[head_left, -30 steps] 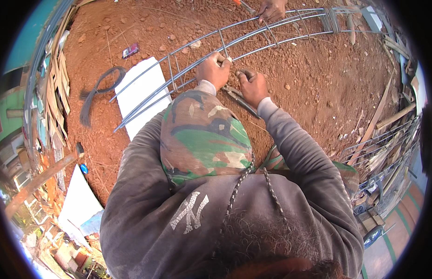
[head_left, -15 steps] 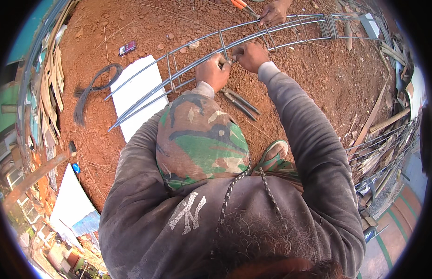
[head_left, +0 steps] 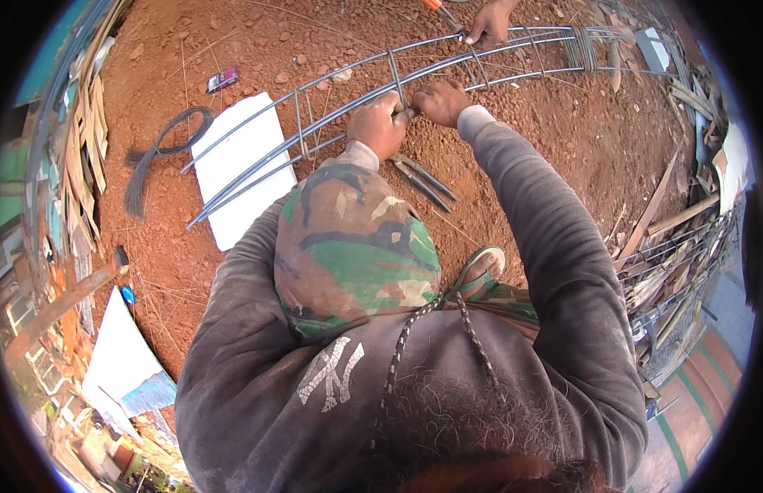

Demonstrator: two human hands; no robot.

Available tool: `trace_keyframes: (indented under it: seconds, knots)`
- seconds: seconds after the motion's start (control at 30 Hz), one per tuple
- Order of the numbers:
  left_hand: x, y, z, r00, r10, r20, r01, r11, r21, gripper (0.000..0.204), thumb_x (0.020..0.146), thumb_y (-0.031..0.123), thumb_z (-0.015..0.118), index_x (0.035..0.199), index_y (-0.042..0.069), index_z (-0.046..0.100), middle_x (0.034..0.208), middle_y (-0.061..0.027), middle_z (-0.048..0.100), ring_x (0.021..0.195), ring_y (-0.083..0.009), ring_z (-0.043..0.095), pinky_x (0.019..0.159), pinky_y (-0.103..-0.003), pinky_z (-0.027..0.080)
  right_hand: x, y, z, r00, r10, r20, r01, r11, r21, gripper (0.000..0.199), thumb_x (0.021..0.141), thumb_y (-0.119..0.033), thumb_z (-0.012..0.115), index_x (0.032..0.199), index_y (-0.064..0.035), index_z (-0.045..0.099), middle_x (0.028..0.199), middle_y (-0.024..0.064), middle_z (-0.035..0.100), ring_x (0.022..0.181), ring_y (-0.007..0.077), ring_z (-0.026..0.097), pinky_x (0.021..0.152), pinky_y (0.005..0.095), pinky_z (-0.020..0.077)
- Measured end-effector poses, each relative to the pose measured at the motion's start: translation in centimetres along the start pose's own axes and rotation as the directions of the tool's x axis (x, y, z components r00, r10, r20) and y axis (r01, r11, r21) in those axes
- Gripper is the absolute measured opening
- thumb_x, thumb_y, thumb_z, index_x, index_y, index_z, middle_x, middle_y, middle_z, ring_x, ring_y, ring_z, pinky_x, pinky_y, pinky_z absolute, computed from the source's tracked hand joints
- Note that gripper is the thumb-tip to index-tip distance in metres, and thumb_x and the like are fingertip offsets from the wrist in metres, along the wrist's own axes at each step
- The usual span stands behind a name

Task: The person assembles a metal reinforcement frame by tying together steel rods and wire using pliers and their hands, while another person assists.

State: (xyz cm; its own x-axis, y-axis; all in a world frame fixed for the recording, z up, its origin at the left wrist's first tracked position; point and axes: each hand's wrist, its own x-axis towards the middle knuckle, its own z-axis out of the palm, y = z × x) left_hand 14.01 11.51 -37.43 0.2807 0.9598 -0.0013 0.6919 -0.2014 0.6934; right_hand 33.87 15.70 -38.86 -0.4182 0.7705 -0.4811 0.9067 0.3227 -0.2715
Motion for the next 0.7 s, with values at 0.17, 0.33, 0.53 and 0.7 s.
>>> trace_keyframes:
  seconds: [0.17,0.33,0.53,0.7]
  knots:
    - [-0.2,0.0,-0.5,0.993,-0.096,0.067,0.093,0.995,0.045,0.023,0.089,0.034,0.074,0.09,0.012,0.067,0.082,-0.0158,0.072,0.084,-0.0408,0.071,0.075,-0.052,0.053,-4.2,-4.4,3.7,0.699,0.326,-0.637,-0.132,0.933,0.334,0.036,0.086,-0.02,0.065,0.12,-0.0096,0.07,0.127,0.0142,0.062,0.127,0.0372,0.053,0.116,0.0512,0.0368]
    - [-0.2,-0.1,-0.2,0.997,-0.06,0.043,0.059,0.998,0.022,0.022,0.089,0.033,0.074,0.089,0.012,0.066,0.083,-0.0148,0.073,0.083,-0.0405,0.071,0.076,-0.052,0.053,-6.4,-5.8,7.7,0.532,0.115,-0.839,-0.226,0.974,-0.009,0.026,0.092,-0.023,0.066,0.115,-0.0106,0.069,0.121,0.0138,0.064,0.124,0.0356,0.056,0.116,0.0506,0.0387]
    - [-0.3,-0.4,0.0,1.0,0.007,0.008,-0.007,0.999,0.032,0.021,0.09,0.033,0.073,0.09,0.013,0.067,0.084,-0.0134,0.074,0.082,-0.0389,0.071,0.077,-0.05,0.054,-6.5,-7.4,9.2,0.79,0.344,-0.507,-0.012,0.836,0.549,0.029,0.103,-0.022,0.058,0.122,-0.0067,0.073,0.108,0.0171,0.075,0.105,0.0366,0.069,0.108,0.0447,0.0459]
    - [-1.0,0.8,-1.4,0.993,-0.042,0.106,0.052,0.994,-0.096,0.016,0.091,0.029,0.071,0.098,0.014,0.071,0.092,-0.0105,0.076,0.089,-0.0344,0.073,0.081,-0.046,0.055,-7.6,-9.7,8.7,0.823,0.563,-0.075,-0.016,0.154,0.988,0.036,0.105,-0.018,0.056,0.132,0.0032,0.066,0.104,0.0206,0.077,0.096,0.0328,0.074,0.089,0.0392,0.0555]
